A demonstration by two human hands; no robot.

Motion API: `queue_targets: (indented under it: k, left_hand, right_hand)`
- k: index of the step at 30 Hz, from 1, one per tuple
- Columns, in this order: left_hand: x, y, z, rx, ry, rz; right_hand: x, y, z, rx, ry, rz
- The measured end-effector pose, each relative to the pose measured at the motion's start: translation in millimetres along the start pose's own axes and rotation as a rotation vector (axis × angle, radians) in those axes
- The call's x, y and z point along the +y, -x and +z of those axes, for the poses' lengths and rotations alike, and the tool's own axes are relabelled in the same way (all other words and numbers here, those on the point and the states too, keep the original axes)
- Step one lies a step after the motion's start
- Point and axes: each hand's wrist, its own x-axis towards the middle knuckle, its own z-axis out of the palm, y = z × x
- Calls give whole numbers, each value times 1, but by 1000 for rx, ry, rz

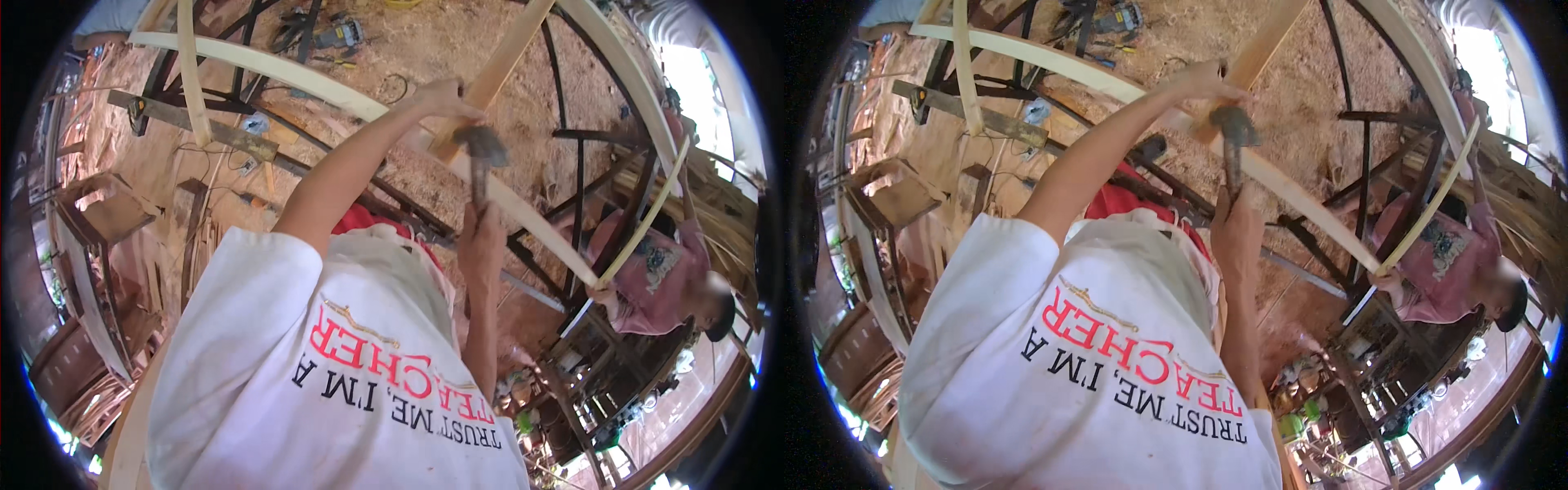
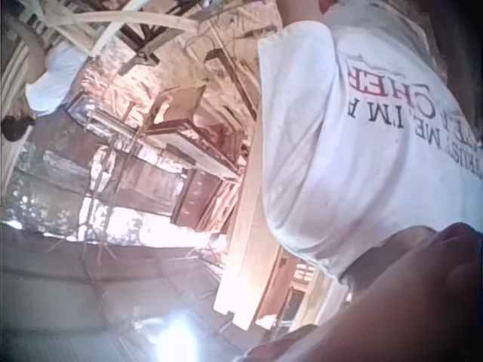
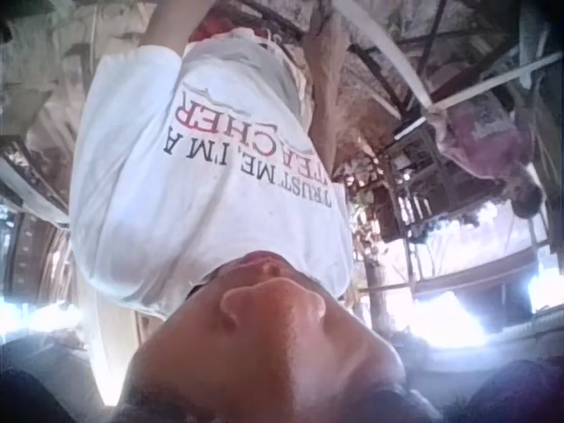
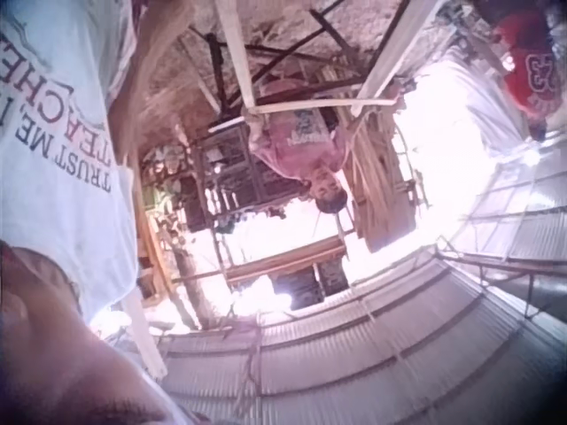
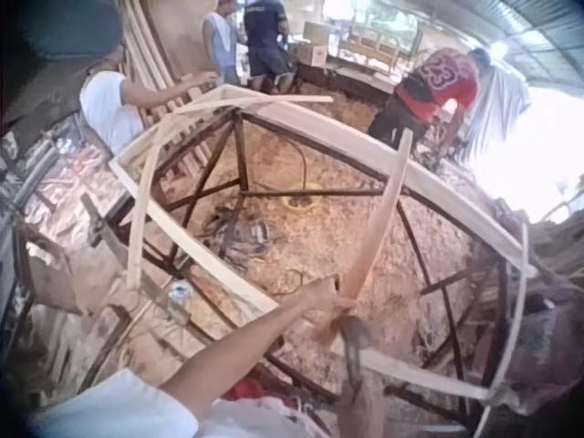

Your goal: The person assembles a large wooden frame by aligning wood slats onto a metal structure, picking up wood from a stack, and hammering nails into the joints while others assist by holding the pieces in place.

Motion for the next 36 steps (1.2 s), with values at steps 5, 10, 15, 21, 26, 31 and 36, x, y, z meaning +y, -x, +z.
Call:
queue_targets:
  k: [5, 10, 15, 21, 26, 31, 36]
  left_hand:
    - [9, 17, 3, -140, -52, -94]
    - [13, 17, -4, -76, -25, -42]
    - [19, 22, -4, -96, -54, -82]
    - [13, 24, -7, -79, -13, -53]
    - [18, 17, 2, -79, -31, -34]
    - [1, 12, -11, -23, -12, -34]
    - [29, 18, 35, 71, -225, 94]
  right_hand:
    - [-12, 22, -2, 203, -211, -125]
    - [5, 4, 7, 90, -135, -89]
    - [16, 15, 19, 269, -191, -188]
    - [0, 12, 12, 104, -47, -111]
    - [24, 4, 35, 23, 9, -62]
    - [14, -3, 42, 16, 74, -35]
    - [40, 7, 5, 38, -406, 105]
